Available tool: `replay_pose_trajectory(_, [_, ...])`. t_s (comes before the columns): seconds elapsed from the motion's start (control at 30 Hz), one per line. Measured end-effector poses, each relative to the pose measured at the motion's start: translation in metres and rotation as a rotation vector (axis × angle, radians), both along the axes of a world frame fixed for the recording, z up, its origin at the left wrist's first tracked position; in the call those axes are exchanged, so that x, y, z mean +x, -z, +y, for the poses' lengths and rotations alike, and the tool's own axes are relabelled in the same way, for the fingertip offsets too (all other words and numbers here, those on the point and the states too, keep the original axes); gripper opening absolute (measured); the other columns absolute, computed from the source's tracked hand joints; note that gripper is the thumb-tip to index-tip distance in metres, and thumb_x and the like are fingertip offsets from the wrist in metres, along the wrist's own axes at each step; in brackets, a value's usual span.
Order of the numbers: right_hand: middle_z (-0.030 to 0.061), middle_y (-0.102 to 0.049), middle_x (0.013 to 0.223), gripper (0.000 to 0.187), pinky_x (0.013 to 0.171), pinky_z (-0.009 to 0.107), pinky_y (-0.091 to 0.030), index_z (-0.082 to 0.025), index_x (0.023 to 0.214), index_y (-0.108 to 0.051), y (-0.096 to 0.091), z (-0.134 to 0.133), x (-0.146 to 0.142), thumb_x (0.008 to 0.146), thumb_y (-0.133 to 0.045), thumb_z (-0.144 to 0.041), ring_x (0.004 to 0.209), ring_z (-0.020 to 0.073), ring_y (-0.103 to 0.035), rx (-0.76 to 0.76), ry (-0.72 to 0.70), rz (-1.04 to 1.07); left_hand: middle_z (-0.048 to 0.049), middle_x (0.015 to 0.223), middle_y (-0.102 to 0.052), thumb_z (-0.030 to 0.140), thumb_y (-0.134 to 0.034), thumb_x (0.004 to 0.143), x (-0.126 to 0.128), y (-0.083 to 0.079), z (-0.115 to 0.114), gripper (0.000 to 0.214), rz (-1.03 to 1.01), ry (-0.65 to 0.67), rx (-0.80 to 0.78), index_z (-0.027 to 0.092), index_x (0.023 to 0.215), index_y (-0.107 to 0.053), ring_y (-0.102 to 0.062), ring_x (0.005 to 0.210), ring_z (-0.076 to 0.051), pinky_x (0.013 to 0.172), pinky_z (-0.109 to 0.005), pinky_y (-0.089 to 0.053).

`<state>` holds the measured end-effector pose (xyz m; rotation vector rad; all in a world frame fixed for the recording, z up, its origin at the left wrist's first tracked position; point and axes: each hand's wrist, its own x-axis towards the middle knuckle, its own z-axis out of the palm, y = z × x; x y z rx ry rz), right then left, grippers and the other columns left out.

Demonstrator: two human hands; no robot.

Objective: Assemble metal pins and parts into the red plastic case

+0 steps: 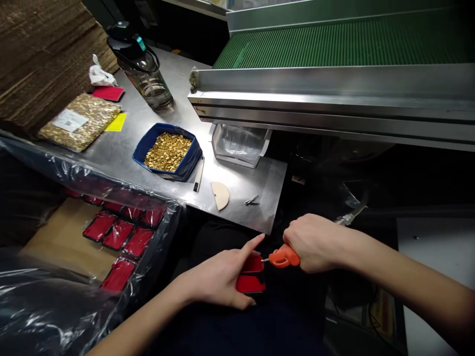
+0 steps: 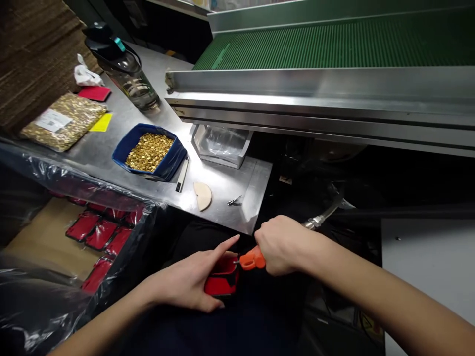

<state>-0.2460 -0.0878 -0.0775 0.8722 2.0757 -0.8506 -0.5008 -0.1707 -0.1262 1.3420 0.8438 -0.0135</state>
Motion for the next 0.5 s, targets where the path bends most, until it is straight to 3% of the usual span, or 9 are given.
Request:
replay_pose_trajectory(0.03, [0.0046,-0.065,0.072,0.003,0.066,0.034,-0.045,-0.019,0.074,-0.064,0.007,0.001,0.012,0.077,-0.064,-0.017,0.067,0.0217,-0.063,0.056,0.015,0.032,-0.0075,0.148,-0.06,0.027,-0.086,0.077,-0.005,0.004,-0.002,0.107,-0.016,-0.078,-0.069,0.039,0.166,-0.028,-0.06,0.131,-0.035,0.115,-0.048,-0.044])
replay_pose_trajectory(0.07, [0.0065,-0.069,0.089,0.01,0.08,0.037,-0.049,-0.019,0.088,-0.068,0.017,0.003,0.026,0.08,-0.063,-0.016,0.085,0.0245,-0.067,0.146,0.029,0.075,-0.0059,0.146,-0.061,0.032,-0.084,0.08,-0.011,0.01,-0.006,0.093,-0.048,-0.185,-0.151,0.04,0.16,-0.039,-0.06,0.13,-0.033,0.115,-0.046,-0.045])
replay_pose_trajectory(0.13, [0.0116,-0.064,0.124,0.027,0.102,0.045,-0.044,-0.02,0.113,-0.067,0.041,0.01,0.056,0.086,-0.063,-0.018,0.116,0.03,-0.06,0.401,0.042,0.144,-0.0088,0.146,-0.061,0.042,-0.078,0.086,-0.021,0.023,-0.018,0.071,-0.152,-0.472,-0.339,0.034,0.15,-0.05,-0.062,0.128,-0.033,0.107,-0.044,-0.051])
replay_pose_trajectory(0.2, [0.0151,-0.057,0.136,0.039,0.099,0.045,-0.043,-0.021,0.13,-0.062,0.073,0.021,0.082,0.091,-0.061,-0.021,0.122,0.033,-0.055,0.556,0.049,0.083,-0.0138,0.15,-0.058,0.049,-0.072,0.089,-0.023,0.034,-0.03,0.068,-0.247,-0.769,-0.531,0.029,0.15,-0.047,-0.062,0.127,-0.035,0.095,-0.042,-0.057])
replay_pose_trajectory(0.27, [0.0172,-0.056,0.137,0.043,0.096,0.042,-0.044,-0.021,0.138,-0.059,0.109,0.035,0.097,0.096,-0.053,-0.015,0.121,0.0315,-0.056,0.566,0.065,0.016,-0.0169,0.153,-0.055,0.05,-0.069,0.091,-0.019,0.041,-0.036,0.071,-0.283,-0.935,-0.631,0.026,0.152,-0.042,-0.062,0.127,-0.034,0.09,-0.039,-0.058])
replay_pose_trajectory(0.37, [0.0195,-0.054,0.146,0.048,0.09,0.037,-0.05,-0.016,0.144,-0.057,0.162,0.055,0.102,0.102,-0.036,-0.007,0.119,0.028,-0.061,0.548,0.126,-0.068,-0.0189,0.148,-0.059,0.051,-0.07,0.09,-0.006,0.044,-0.034,0.073,-0.275,-0.944,-0.628,0.02,0.151,-0.043,-0.063,0.124,-0.031,0.097,-0.038,-0.054])
replay_pose_trajectory(0.5, [0.0175,-0.054,0.146,0.045,0.085,0.037,-0.056,-0.014,0.15,-0.05,0.211,0.072,0.099,0.105,-0.041,-0.012,0.109,0.024,-0.065,0.549,0.271,-0.171,-0.0183,0.144,-0.062,0.051,-0.073,0.088,0.004,0.042,-0.028,0.074,-0.247,-0.913,-0.6,0.02,0.148,-0.046,-0.064,0.123,-0.033,0.1,-0.041,-0.052])
